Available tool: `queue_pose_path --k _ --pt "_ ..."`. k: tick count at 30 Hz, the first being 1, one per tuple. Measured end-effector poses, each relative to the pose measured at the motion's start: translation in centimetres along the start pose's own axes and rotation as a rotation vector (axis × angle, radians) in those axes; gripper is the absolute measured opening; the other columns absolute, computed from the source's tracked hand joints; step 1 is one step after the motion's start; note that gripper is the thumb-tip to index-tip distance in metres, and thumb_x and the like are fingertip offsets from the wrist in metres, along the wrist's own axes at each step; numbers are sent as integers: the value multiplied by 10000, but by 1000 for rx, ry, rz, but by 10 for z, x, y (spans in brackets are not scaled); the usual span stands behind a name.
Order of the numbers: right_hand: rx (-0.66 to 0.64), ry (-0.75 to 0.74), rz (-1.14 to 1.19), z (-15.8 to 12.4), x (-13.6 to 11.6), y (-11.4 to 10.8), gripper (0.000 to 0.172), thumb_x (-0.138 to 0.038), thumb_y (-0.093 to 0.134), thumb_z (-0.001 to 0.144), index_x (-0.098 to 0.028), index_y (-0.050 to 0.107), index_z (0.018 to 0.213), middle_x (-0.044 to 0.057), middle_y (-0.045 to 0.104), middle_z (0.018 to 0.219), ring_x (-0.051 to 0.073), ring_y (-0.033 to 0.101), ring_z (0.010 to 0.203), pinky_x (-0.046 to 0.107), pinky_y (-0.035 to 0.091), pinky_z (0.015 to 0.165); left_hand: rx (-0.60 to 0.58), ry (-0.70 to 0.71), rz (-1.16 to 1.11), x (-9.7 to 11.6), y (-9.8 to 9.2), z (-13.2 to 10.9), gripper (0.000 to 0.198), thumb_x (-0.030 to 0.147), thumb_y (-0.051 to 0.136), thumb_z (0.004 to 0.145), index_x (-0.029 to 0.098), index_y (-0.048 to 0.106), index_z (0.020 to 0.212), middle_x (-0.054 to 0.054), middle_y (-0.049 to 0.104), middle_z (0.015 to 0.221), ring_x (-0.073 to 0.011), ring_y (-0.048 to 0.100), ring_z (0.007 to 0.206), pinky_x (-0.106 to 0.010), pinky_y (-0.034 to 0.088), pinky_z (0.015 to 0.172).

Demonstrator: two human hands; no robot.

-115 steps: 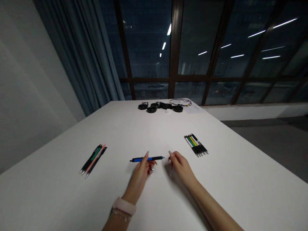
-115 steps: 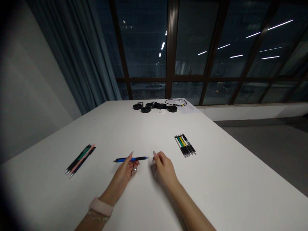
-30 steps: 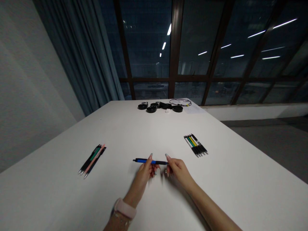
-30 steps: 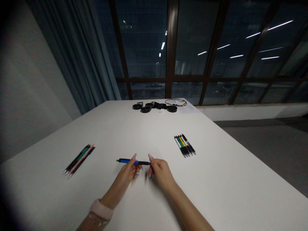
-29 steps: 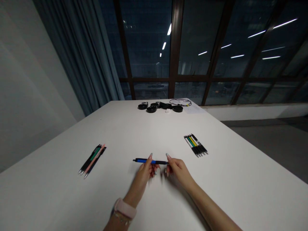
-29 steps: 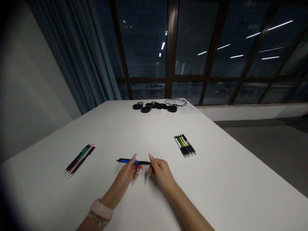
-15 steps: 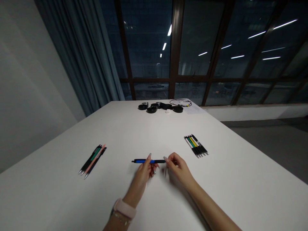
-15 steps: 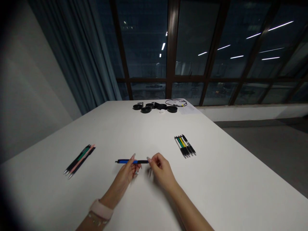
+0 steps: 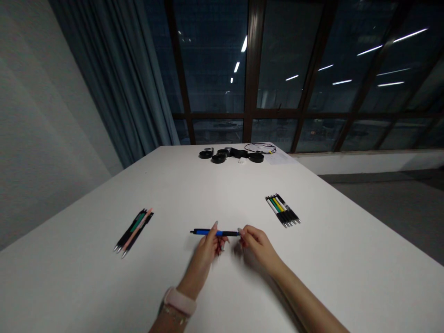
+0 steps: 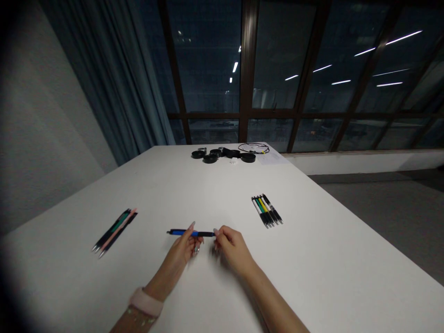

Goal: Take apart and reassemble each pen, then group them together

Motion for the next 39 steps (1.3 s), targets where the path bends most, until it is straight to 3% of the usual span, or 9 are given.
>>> queue_pose_path --k 3,9,14,19,24,29,35,37,39 --pt "-3 1 -42 0 0 0 549 -656 418 875 -200 496 580 -3 530 561 137 499 576 268 384 612 9 -1 1 0 1 0 640 793 572 607 164 566 488 -12 521 413 -85 429 374 -226 281 405" --pt "49 -53 -66 -1 0 -1 417 -613 474 873 -210 519 777 -27 529 655 132 473 600 249 375 580 12 40 5 -1 0 -1 631 782 570 621 162 571 506 -18 534 428 -91 440 387 -232 290 414" --pt "12 -29 -130 -1 2 -1 540 -627 358 915 -198 502 621 -4 527 593 138 496 606 262 376 610 -14 41 30 0 1 -2 633 780 562 627 161 574 495 -12 511 417 -89 423 380 -238 271 413" --pt "12 -35 -125 -1 2 -1 443 -629 455 877 -208 520 754 -25 531 630 135 484 599 251 372 592 -3 41 43 0 0 -2 636 791 553 622 168 569 492 -7 499 408 -94 422 386 -238 271 420" --pt "-1 -17 -167 -2 0 -1 560 -618 330 928 -196 503 604 -6 515 588 138 493 596 260 375 615 -3 39 58 -4 0 0 642 804 555 599 173 566 485 -13 504 409 -98 417 382 -241 261 412" --pt "18 -30 -136 -2 3 -1 430 -625 438 889 -214 518 789 -34 520 626 134 475 588 246 365 585 21 44 62 -4 -1 1 644 807 548 595 172 571 493 -12 509 418 -97 419 382 -244 268 415" --pt "0 -29 -198 0 5 -1 586 -623 299 936 -195 528 609 -5 539 589 142 521 605 258 383 627 8 74 75 -6 0 1 644 808 537 606 179 558 471 -5 481 397 -98 408 373 -247 255 405" --pt "11 -19 -180 -1 4 -2 564 -610 294 943 -192 569 684 2 573 628 146 537 627 256 394 632 21 71 71 -7 -2 2 639 806 547 596 179 562 473 1 475 396 -95 399 372 -244 256 406" --pt "19 -28 -168 -2 2 -2 438 -585 397 922 -199 582 833 -5 595 694 141 530 633 245 391 603 39 67 56 -7 -3 3 630 799 563 585 177 566 480 8 473 404 -90 395 377 -241 262 412"
Point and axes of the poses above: each hand's wrist, its own z-axis towards the middle knuckle, its own y-axis out of the palm, x = y × z, the point moved 1 cm from there along z, towards the middle knuckle
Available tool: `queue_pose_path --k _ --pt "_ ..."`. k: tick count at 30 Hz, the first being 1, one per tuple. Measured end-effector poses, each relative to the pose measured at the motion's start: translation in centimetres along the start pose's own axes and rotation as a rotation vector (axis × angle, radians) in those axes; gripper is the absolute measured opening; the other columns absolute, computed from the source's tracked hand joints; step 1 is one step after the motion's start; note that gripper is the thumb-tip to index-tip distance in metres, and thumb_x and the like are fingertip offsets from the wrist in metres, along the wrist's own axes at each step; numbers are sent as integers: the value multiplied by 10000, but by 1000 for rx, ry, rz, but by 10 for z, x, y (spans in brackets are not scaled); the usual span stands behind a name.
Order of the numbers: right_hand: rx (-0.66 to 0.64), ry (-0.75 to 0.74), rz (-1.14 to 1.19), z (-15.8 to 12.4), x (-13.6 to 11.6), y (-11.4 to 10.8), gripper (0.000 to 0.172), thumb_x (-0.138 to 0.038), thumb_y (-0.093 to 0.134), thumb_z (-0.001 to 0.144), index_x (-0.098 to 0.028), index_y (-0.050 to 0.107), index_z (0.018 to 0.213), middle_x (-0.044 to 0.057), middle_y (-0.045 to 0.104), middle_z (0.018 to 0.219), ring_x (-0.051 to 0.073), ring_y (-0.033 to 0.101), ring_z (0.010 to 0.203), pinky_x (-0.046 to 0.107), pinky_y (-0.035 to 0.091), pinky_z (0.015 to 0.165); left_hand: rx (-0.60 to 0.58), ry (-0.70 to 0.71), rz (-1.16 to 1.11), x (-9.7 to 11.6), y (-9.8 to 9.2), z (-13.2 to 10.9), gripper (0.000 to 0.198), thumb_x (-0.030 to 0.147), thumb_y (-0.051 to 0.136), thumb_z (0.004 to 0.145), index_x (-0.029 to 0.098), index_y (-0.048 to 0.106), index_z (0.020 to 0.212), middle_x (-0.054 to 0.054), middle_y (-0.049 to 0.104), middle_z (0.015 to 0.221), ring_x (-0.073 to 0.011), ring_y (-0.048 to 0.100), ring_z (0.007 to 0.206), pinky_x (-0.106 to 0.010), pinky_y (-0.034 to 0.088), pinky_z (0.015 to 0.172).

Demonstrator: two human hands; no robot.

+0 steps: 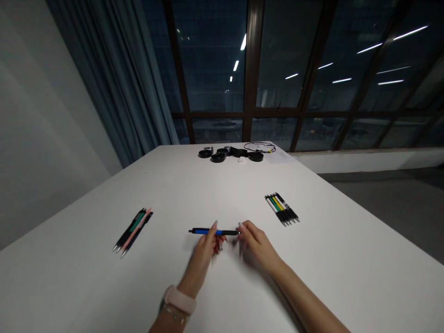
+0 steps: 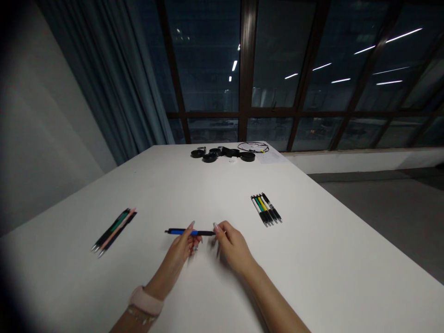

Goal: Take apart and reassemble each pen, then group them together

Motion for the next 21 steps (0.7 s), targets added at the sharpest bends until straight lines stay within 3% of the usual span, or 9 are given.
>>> queue_pose_path --k 2,5,11,16,21 --pt "-14 -20 -16 -1 -1 -1 328 -530 520 881 -208 569 921 -19 587 715 133 512 614 234 377 572 20 2 -8 -1 -2 1 624 795 570 579 178 562 479 11 471 411 -90 395 385 -240 268 418" --pt "-28 -49 -91 -2 -2 -1 258 -461 568 862 -205 582 888 -29 553 675 129 486 596 231 356 561 28 -7 -10 -2 -2 2 624 796 583 556 180 549 465 17 453 407 -91 392 390 -239 269 420" --pt "-36 -80 -193 -1 -3 0 421 -484 398 947 -198 522 665 -19 510 620 128 466 591 245 339 583 -4 -8 -44 -7 -1 4 615 778 616 550 167 573 488 28 439 403 -90 386 396 -235 267 435" --pt "-62 -69 -225 -3 -4 -1 242 -437 499 913 -208 576 908 -41 541 632 119 468 550 226 326 536 22 -13 -57 -5 -2 3 618 775 626 531 161 571 486 29 443 413 -82 377 398 -226 251 430" --pt "-66 -146 -359 -6 -9 -1 241 -387 405 965 -207 560 928 -22 567 699 129 496 606 233 345 584 16 -31 -56 -7 -2 5 620 783 619 505 166 565 488 26 452 414 -84 379 395 -223 260 425"
Point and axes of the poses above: each hand's wrist, its own z-axis towards the middle knuckle, its own y-axis out of the palm, x = y × z, the point moved 1 cm from there along z, towards the middle knuckle
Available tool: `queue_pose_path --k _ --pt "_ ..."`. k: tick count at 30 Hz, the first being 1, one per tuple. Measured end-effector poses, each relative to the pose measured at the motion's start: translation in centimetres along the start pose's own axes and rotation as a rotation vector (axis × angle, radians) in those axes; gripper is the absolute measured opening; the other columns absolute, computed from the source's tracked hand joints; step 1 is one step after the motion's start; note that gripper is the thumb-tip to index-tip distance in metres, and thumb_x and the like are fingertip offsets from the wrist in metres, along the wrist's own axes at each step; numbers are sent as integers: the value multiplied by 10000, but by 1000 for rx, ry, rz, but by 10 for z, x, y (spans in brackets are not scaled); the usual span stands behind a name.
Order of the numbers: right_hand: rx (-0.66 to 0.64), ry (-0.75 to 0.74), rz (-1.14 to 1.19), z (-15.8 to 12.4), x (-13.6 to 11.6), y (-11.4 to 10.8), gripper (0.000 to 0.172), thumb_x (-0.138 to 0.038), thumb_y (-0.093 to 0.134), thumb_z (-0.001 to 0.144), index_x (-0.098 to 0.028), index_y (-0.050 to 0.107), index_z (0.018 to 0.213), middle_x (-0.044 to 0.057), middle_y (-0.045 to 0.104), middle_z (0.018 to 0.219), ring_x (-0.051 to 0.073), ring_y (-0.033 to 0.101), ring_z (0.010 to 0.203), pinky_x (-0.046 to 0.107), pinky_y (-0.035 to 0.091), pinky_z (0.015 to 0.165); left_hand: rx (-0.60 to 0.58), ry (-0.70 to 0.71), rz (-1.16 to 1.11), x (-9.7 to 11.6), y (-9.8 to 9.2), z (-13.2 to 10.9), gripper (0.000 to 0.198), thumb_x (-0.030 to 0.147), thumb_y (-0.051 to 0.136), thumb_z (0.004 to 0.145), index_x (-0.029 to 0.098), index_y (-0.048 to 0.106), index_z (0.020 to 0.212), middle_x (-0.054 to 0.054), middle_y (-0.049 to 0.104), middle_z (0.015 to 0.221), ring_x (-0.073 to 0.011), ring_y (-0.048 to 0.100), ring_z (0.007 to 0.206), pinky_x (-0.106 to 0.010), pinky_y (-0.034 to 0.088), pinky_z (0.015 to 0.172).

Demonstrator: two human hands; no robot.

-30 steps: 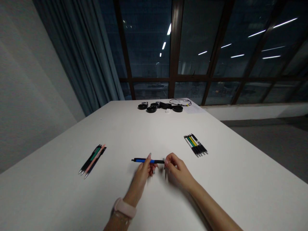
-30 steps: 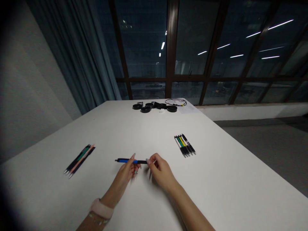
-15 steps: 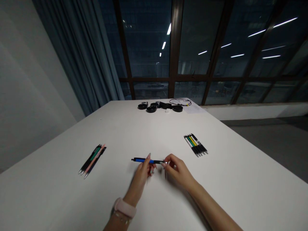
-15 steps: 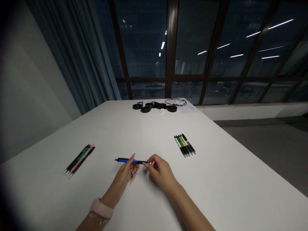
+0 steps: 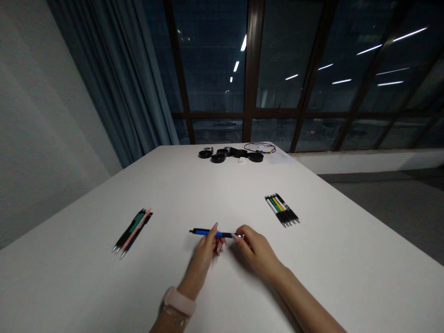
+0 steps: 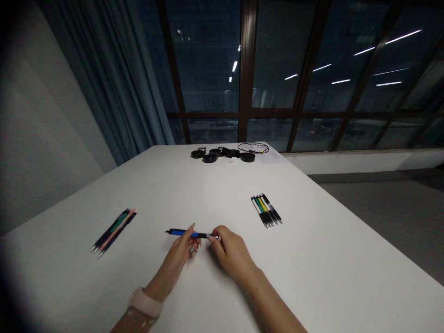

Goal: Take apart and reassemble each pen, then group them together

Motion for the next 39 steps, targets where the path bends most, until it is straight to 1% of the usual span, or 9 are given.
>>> queue_pose_path --k 7,11,20,27,29,31,34,36,39 --pt "-11 -44 -88 1 -1 0 266 -377 346 992 -207 542 934 4 595 778 145 536 672 247 371 634 -20 -1 12 0 0 0 601 777 593 524 184 525 457 21 453 400 -88 378 382 -230 271 413" --pt "-22 -49 -101 1 0 2 273 -374 321 998 -207 524 925 8 591 795 150 544 686 251 370 637 -20 33 18 0 0 0 595 767 589 561 178 551 492 21 467 408 -98 402 394 -230 284 420" --pt "-45 -4 -70 -1 -1 6 295 -389 296 1004 -217 471 840 -16 551 727 144 533 654 236 361 610 -21 75 51 -12 -5 6 606 755 538 651 167 563 506 21 469 409 -96 404 401 -233 296 440" --pt "-49 3 -67 0 0 4 323 -381 310 1005 -211 514 823 -11 576 735 136 541 660 230 388 617 -19 72 89 -9 -3 3 614 771 510 644 175 543 497 25 451 416 -98 399 406 -233 296 440" --pt "-54 -22 -120 0 -2 0 303 -358 341 999 -203 556 854 8 608 785 143 566 702 241 405 650 -4 71 128 -5 -3 0 617 783 487 643 189 513 480 35 419 407 -97 378 394 -238 281 431" --pt "-50 -67 -186 0 -3 -4 262 -330 376 992 -194 595 943 33 637 862 157 590 772 259 422 707 15 74 192 -1 -3 -4 617 797 466 642 208 463 459 52 363 392 -95 341 379 -242 254 419" --pt "-32 -136 -284 0 -5 -8 212 -317 469 960 -182 602 1056 60 645 938 175 596 837 283 436 759 57 87 313 5 -6 -9 621 805 447 658 225 394 444 71 295 393 -92 291 378 -246 214 414" --pt "-22 -181 -369 0 -7 -8 189 -318 548 920 -181 612 1034 64 641 944 189 586 848 294 440 749 80 98 374 8 -7 -11 625 806 438 670 229 370 444 73 283 400 -92 278 385 -250 205 420" --pt "-18 -240 -505 1 -10 -8 121 -292 589 896 -181 627 926 59 635 896 202 571 840 300 432 711 76 100 420 10 -7 -12 633 822 410 672 233 360 447 73 280 403 -96 285 392 -254 216 428"
Point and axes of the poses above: each hand's wrist, its own z-axis towards the middle knuckle, its own y-axis out of the palm, x = y × z, the point moved 1 cm from there along z, towards the middle knuckle
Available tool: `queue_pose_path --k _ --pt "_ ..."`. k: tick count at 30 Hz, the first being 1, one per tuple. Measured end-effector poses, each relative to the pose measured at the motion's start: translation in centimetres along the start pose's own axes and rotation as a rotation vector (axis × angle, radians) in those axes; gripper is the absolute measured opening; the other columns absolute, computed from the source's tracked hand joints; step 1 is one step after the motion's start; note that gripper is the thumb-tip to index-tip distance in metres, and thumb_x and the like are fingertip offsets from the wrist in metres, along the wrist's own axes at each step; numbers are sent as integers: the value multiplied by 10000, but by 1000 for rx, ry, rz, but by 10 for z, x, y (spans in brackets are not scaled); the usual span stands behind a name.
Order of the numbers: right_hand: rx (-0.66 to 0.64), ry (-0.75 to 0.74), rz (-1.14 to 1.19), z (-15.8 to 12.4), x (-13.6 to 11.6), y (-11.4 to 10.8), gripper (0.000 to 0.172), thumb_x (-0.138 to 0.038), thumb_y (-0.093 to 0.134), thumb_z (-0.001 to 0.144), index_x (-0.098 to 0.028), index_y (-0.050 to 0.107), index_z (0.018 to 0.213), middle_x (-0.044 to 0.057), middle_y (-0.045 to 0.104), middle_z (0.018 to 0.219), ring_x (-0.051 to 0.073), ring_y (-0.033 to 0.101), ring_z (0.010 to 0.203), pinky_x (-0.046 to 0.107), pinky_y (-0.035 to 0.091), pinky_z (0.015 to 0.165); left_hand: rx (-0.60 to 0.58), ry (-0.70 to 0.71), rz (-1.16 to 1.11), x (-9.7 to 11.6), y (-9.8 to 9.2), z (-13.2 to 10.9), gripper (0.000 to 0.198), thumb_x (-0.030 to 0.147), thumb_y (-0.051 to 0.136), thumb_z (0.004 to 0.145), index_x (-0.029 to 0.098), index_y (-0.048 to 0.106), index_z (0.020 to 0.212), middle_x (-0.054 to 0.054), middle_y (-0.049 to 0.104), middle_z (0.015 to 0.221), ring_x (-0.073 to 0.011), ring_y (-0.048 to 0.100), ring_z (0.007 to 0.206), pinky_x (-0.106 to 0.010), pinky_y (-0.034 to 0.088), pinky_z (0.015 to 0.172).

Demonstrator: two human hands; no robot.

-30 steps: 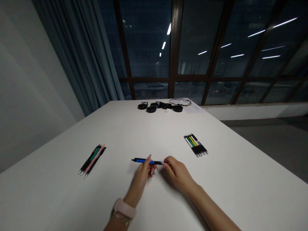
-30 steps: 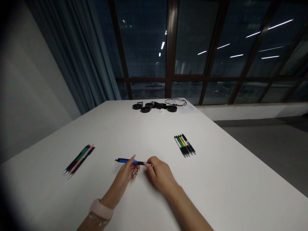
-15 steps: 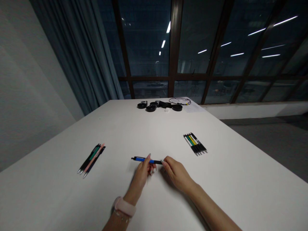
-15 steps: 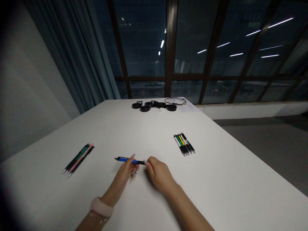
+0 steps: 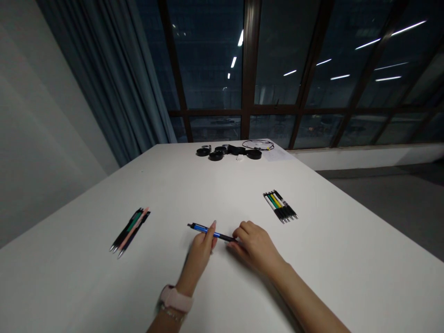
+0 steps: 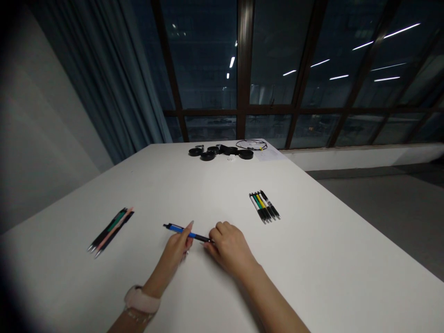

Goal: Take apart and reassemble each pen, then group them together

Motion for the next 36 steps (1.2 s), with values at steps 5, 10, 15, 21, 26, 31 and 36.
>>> queue_pose_path --k 5,10,15,21,26,31,36 --pt "-63 -41 -85 1 -3 -3 138 -305 594 892 -170 615 873 52 638 851 203 570 798 302 414 667 -38 15 11 4 4 -3 668 866 374 637 225 398 450 60 323 406 -105 332 404 -253 261 444" --pt "-112 -2 -33 1 -2 -4 141 -292 556 915 -169 623 901 57 660 866 205 592 805 301 415 679 -59 13 -14 6 6 -6 664 862 397 634 222 429 462 55 336 405 -108 340 396 -251 260 428" --pt "-113 65 45 0 3 -3 147 -290 530 930 -180 626 911 55 673 876 197 609 807 283 416 685 -66 43 -95 6 6 -5 660 844 392 664 212 463 490 50 366 428 -99 339 392 -238 251 411" --pt "-85 405 26 0 31 -5 201 -301 482 947 -177 627 881 68 695 858 196 644 787 267 409 651 -115 73 -128 2 6 -4 601 789 484 676 205 457 539 79 328 433 -78 304 394 -210 229 405" --pt "-92 719 -149 -8 63 -17 254 -331 451 950 -165 636 894 104 715 858 227 676 770 281 399 593 -121 98 -104 3 6 -4 598 780 497 674 200 466 534 72 348 432 -79 322 406 -210 236 411" --pt "-102 815 -226 -15 83 -30 282 -386 464 941 -173 647 917 112 724 870 242 685 815 285 422 602 -105 93 -74 4 7 -4 619 807 490 644 203 457 518 71 342 427 -83 310 405 -215 231 411" --pt "-137 888 -220 -19 95 -32 344 -451 432 935 -199 664 899 102 724 869 250 684 823 292 434 599 -121 133 -45 -1 7 -2 603 783 472 690 204 460 521 69 337 440 -90 315 420 -219 237 430"
Point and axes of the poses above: each hand's wrist, its own z-axis towards the middle knuckle, its own y-axis out of the palm, x = y × z, the point moved 1 cm from there along z, towards the middle knuckle
